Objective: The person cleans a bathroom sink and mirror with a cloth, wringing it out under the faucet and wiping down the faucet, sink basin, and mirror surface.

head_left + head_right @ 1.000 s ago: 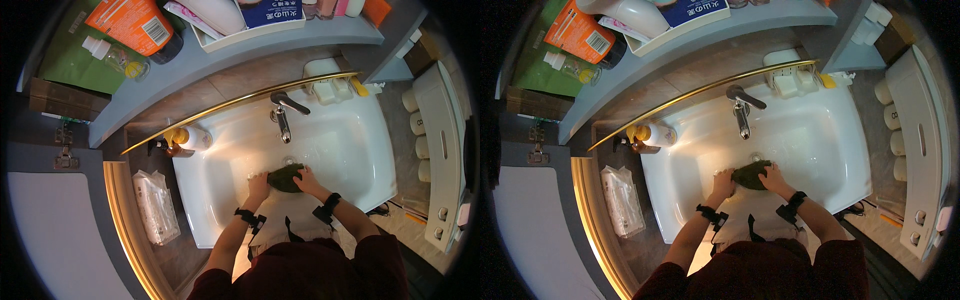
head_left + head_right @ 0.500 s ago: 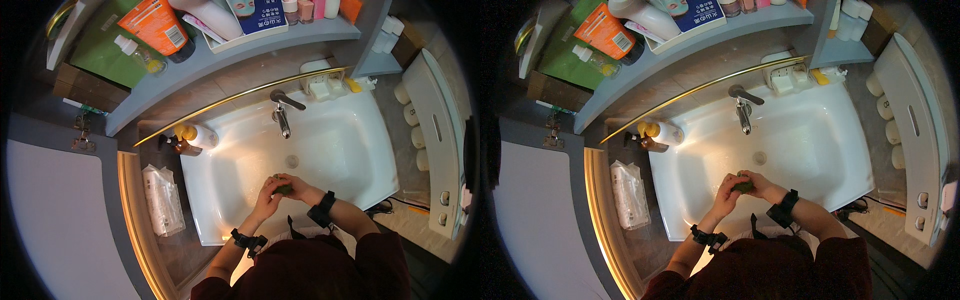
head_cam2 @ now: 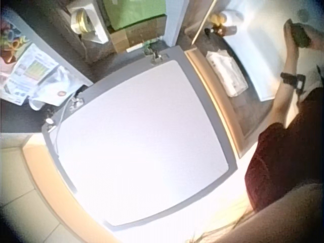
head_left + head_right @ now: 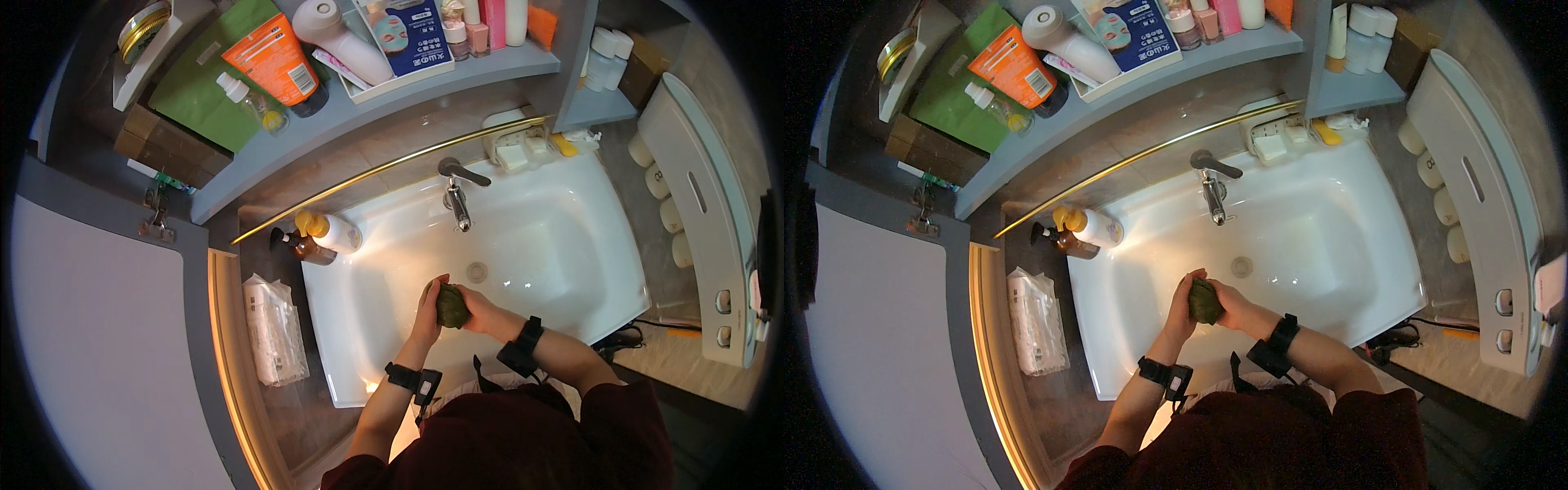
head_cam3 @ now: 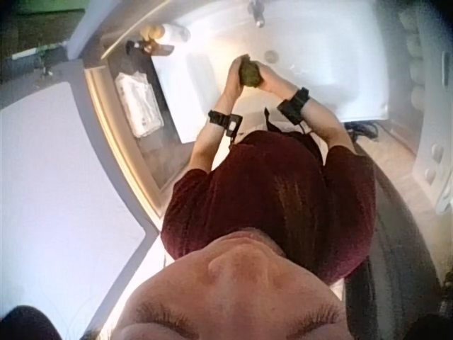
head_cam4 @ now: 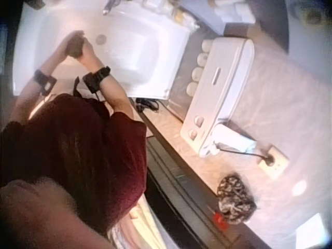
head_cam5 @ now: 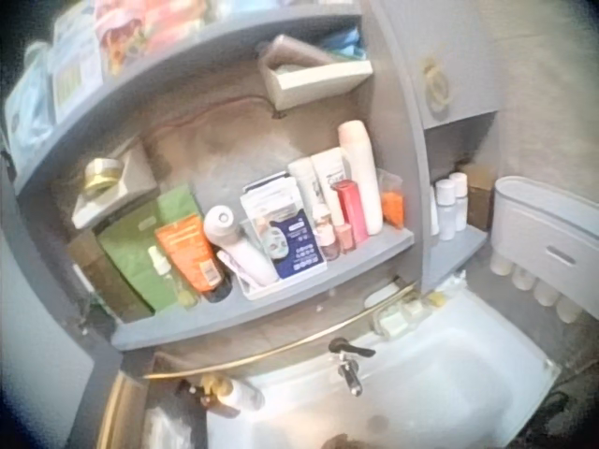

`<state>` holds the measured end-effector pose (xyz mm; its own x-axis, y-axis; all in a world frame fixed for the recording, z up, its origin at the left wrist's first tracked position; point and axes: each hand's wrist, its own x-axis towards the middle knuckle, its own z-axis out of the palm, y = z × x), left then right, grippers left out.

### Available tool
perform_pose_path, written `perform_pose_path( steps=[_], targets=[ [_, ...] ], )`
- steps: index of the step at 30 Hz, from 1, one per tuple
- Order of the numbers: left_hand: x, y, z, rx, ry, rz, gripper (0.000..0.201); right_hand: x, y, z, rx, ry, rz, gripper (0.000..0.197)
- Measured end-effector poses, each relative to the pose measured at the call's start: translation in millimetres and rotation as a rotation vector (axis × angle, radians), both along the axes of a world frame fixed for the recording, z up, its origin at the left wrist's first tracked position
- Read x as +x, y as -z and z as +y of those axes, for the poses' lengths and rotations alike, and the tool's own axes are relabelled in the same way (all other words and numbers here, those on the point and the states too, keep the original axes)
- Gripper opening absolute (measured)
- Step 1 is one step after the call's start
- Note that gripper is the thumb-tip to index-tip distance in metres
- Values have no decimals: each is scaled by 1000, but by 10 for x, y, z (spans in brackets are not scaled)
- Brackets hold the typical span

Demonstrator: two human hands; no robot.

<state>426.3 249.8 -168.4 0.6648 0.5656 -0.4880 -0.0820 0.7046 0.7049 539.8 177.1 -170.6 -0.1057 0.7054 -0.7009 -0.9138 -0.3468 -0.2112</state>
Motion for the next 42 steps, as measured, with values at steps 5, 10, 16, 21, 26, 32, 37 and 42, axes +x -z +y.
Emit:
perform_pose_path(
  steps=[5, 10, 16, 21, 26, 32, 37, 42],
  targets=[
    [57, -314, -288, 592, -43, 68, 59, 73, -110, 21, -83, 12, -11, 33],
    [85, -364, -221, 1116, -34, 251, 60, 124, -236, 6, -8, -75, 70, 41],
    [63, -297, -167, 1389, 132, 240, 26, 98, -256, 33, -41, -127, 93, 44],
    [202, -163, -202, 1012, -151, 228, 13, -67, -157, 118, -92, 30, -162, 37],
    [245, 73, -187, 638, -338, 312, 13, -191, -33, 229, -143, 22, -802, 27],
    [272, 297, -183, 354, -491, 201, 15, -148, 43, 158, 111, -89, -1535, 21],
    [237, 388, -209, 39, -474, 171, 18, -53, -52, 76, 222, -296, -1698, 19],
    [67, 621, -202, -182, -283, 98, 19, 2, -47, 14, 367, -516, -1787, 21]
  ],
)
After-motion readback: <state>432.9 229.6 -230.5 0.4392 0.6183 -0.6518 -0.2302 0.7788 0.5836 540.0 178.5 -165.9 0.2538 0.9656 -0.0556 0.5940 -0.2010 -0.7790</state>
